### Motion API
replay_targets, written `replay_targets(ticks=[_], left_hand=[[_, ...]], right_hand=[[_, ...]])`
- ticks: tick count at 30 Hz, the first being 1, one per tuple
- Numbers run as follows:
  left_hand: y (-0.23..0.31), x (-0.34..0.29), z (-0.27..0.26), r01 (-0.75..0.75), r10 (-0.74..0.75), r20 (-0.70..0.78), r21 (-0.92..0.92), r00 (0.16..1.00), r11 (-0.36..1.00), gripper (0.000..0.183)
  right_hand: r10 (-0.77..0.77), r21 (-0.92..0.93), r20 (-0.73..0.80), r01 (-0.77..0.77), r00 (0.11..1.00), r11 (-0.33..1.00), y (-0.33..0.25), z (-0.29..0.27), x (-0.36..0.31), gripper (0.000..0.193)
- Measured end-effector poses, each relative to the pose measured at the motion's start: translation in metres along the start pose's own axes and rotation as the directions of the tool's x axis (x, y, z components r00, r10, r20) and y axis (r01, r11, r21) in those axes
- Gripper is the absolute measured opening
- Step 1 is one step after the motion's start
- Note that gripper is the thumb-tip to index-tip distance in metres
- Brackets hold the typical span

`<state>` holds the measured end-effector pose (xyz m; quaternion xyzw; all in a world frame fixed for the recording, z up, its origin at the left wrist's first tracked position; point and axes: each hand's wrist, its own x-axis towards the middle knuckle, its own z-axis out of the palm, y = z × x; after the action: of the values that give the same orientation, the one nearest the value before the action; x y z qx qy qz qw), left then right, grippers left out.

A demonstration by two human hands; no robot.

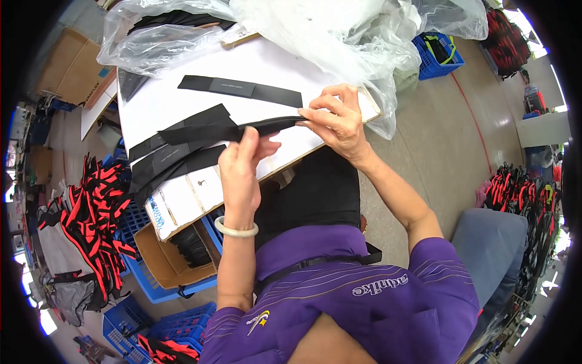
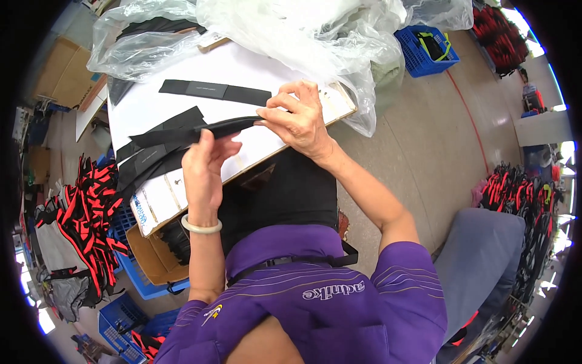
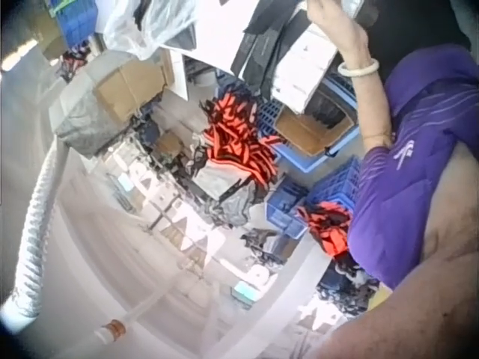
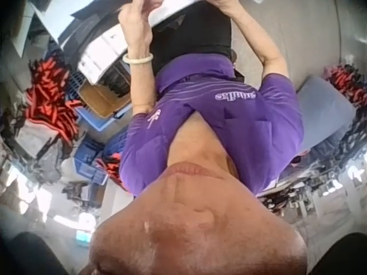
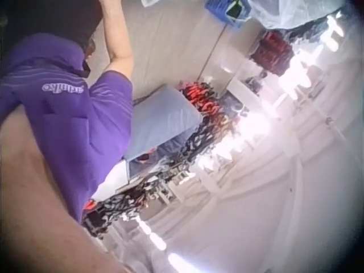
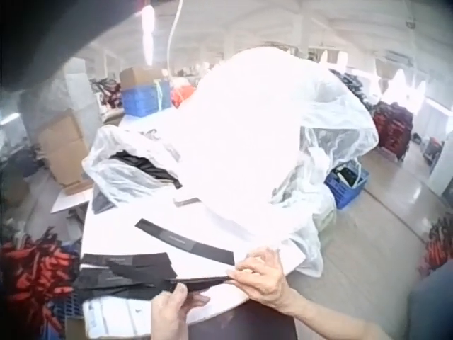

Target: Handling and organizing black straps and components for the manufacture of life jackets.

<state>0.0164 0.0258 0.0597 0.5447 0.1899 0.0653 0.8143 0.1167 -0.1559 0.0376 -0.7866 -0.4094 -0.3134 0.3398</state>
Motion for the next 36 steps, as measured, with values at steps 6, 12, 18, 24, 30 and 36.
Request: replay_targets(ticks=[6, 12, 18, 24, 30, 36], left_hand=[[-0.039, -0.025, 0.002, -0.066, 0.042, 0.111, 0.227, 0.993, 0.972, 0.024], [-0.041, -0.033, 0.013, -0.054, 0.016, 0.148, 0.251, 0.989, 0.967, 0.027], [-0.066, -0.006, 0.025, -0.616, 0.322, 0.549, 0.771, 0.771, 0.16, 0.07], [-0.085, 0.004, 0.015, -0.625, 0.256, 0.607, 0.781, 0.752, -0.017, 0.074], [-0.089, 0.005, 0.018, -0.612, 0.31, 0.603, 0.787, 0.735, -0.078, 0.07], [-0.092, 0.003, 0.019, -0.605, 0.316, 0.599, 0.791, 0.735, -0.093, 0.069]], right_hand=[[-0.08, -0.045, 0.001, 0.08, 0.997, 0.996, 0.015, 0.005, -0.034, 0.021], [-0.03, -0.148, 0.055, 0.038, 0.998, 0.988, 0.025, -0.01, -0.04, 0.02], [0.024, -0.123, 0.281, 0.011, 0.959, 0.992, 0.029, 0.0, -0.06, 0.029], [0.127, -0.158, 0.294, -0.083, 0.947, 0.984, 0.037, -0.012, -0.084, 0.037], [0.143, -0.175, 0.202, -0.108, 0.969, 0.979, 0.034, -0.004, -0.097, 0.039], [0.15, -0.168, 0.177, -0.121, 0.973, 0.978, 0.035, -0.002, -0.101, 0.038]])
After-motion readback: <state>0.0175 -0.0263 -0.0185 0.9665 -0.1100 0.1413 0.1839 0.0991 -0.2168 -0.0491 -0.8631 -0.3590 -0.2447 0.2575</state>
